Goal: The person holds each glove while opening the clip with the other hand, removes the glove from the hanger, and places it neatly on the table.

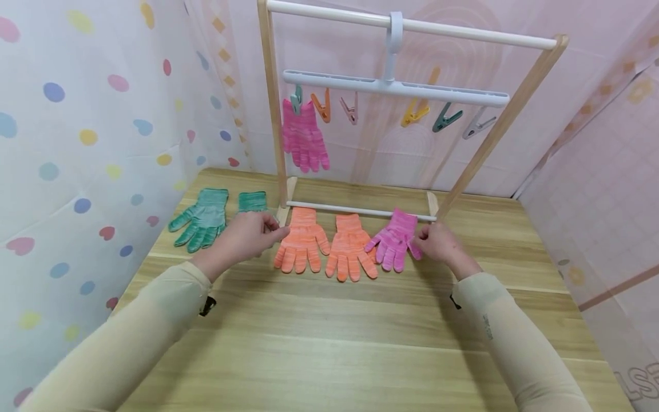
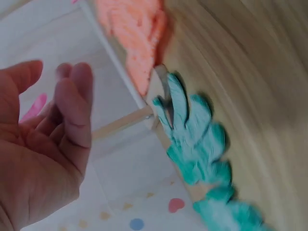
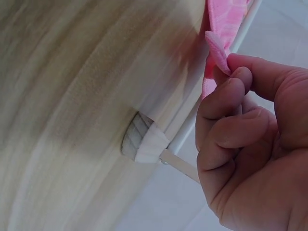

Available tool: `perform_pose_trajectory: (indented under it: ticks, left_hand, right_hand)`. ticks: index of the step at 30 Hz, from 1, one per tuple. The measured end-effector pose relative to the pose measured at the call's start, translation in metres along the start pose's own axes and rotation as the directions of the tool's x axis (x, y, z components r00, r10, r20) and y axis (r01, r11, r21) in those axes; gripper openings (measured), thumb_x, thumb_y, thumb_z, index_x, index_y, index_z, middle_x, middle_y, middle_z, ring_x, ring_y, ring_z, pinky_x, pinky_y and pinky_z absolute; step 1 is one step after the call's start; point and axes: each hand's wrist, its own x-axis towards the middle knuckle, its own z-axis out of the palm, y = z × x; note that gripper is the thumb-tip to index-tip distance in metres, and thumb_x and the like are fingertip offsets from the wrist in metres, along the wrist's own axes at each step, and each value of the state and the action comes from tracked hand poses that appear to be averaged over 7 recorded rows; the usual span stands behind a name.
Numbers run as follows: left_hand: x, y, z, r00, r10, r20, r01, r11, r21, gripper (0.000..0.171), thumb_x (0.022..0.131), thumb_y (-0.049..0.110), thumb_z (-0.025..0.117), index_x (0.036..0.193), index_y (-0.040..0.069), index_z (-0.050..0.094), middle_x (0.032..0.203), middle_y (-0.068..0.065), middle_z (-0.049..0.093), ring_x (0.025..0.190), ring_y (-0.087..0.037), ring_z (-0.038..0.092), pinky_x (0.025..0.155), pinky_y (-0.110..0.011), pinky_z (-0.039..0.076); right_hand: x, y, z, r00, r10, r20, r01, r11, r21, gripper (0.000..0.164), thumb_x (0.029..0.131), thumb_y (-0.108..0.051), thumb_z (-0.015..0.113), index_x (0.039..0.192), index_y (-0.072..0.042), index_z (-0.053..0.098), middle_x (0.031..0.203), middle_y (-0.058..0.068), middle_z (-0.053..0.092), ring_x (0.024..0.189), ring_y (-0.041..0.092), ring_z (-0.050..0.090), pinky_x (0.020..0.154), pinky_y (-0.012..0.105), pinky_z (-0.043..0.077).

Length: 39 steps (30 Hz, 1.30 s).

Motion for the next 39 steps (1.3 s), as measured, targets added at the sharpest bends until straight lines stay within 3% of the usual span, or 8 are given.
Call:
perform_pose_trajectory:
  ticks: [4,8,10,12,15,17,29,39]
  left_hand:
    - [-0.003,-0.004,0.014,0.997,-0.019,0.075,0.029,0.989,-0.144,0.042,0.105,0.052,0.065,0.117,0.011,0.068,0.081,-0.016,0.069,0.062,-0.034,0.068,0.057,-0.039,0.057]
    - [-0.008,-0.003,0.030,0.994,0.007,0.109,0.013,0.984,-0.178,0.048,0.103,0.055,0.066,0.122,0.011,0.067,0.085,-0.017,0.071,0.061,-0.031,0.065,0.056,-0.039,0.055]
    - [-0.010,-0.004,0.034,0.994,0.015,0.110,0.005,0.984,-0.179,0.050,0.103,0.056,0.066,0.124,0.011,0.067,0.089,-0.016,0.072,0.063,-0.033,0.066,0.056,-0.039,0.054]
    - [-0.012,-0.005,0.037,0.995,0.015,0.101,0.004,0.983,-0.186,0.051,0.103,0.056,0.067,0.126,0.011,0.067,0.093,-0.016,0.072,0.066,-0.034,0.068,0.057,-0.038,0.053]
    - [-0.016,-0.009,0.041,0.997,0.008,0.080,0.009,0.976,-0.219,0.053,0.102,0.056,0.067,0.127,0.009,0.067,0.098,-0.015,0.073,0.069,-0.031,0.070,0.060,-0.036,0.054]
    - [-0.019,-0.012,0.044,0.998,0.005,0.069,0.011,0.974,-0.227,0.055,0.103,0.055,0.067,0.129,0.007,0.066,0.101,-0.015,0.074,0.071,-0.027,0.071,0.062,-0.035,0.055]
    - [-0.042,-0.016,0.047,1.000,-0.025,-0.005,0.023,0.979,-0.202,0.056,0.103,0.052,0.068,0.136,0.006,0.065,0.106,-0.010,0.073,0.076,-0.022,0.071,0.066,-0.035,0.054]
    - [-0.047,-0.018,0.056,1.000,-0.017,-0.026,0.012,0.985,-0.174,0.054,0.104,0.048,0.069,0.133,0.002,0.067,0.105,-0.010,0.076,0.073,-0.014,0.067,0.068,-0.033,0.055]
  right_hand:
    - [0.000,0.002,0.004,1.000,0.025,0.010,-0.024,0.998,-0.057,0.033,0.103,-0.026,0.066,0.072,-0.016,0.059,0.062,-0.005,0.049,0.062,0.012,0.045,0.056,0.027,0.035]
    - [0.001,0.004,0.008,0.999,0.043,0.002,-0.042,0.989,-0.139,0.024,0.100,-0.029,0.071,0.081,-0.016,0.066,0.070,-0.003,0.057,0.070,0.016,0.051,0.061,0.033,0.039]
    - [0.002,0.004,0.010,0.999,0.042,-0.014,-0.044,0.984,-0.170,0.018,0.100,-0.031,0.073,0.095,-0.014,0.072,0.084,0.003,0.068,0.079,0.021,0.059,0.066,0.038,0.044]
    - [0.003,0.002,0.010,0.999,0.042,-0.031,-0.047,0.980,-0.193,0.024,0.101,-0.033,0.073,0.113,-0.012,0.074,0.104,0.010,0.076,0.091,0.028,0.066,0.071,0.044,0.049]
    - [0.005,0.000,0.011,0.998,0.036,-0.050,-0.046,0.975,-0.219,0.041,0.102,-0.034,0.073,0.136,-0.011,0.067,0.130,0.018,0.074,0.108,0.036,0.069,0.080,0.052,0.053]
    - [0.006,-0.001,0.012,0.998,0.035,-0.051,-0.046,0.972,-0.230,0.044,0.102,-0.033,0.072,0.141,-0.012,0.065,0.136,0.020,0.072,0.113,0.038,0.069,0.082,0.054,0.054]
    - [0.002,0.001,0.013,0.999,0.030,-0.046,-0.041,0.961,-0.273,0.046,0.100,-0.024,0.072,0.144,-0.015,0.064,0.127,0.019,0.075,0.106,0.034,0.067,0.088,0.060,0.052]
    - [-0.003,0.004,0.017,0.997,0.038,-0.068,-0.055,0.959,-0.279,0.051,0.099,-0.027,0.076,0.146,-0.012,0.062,0.134,0.025,0.071,0.123,0.047,0.067,0.092,0.066,0.053]
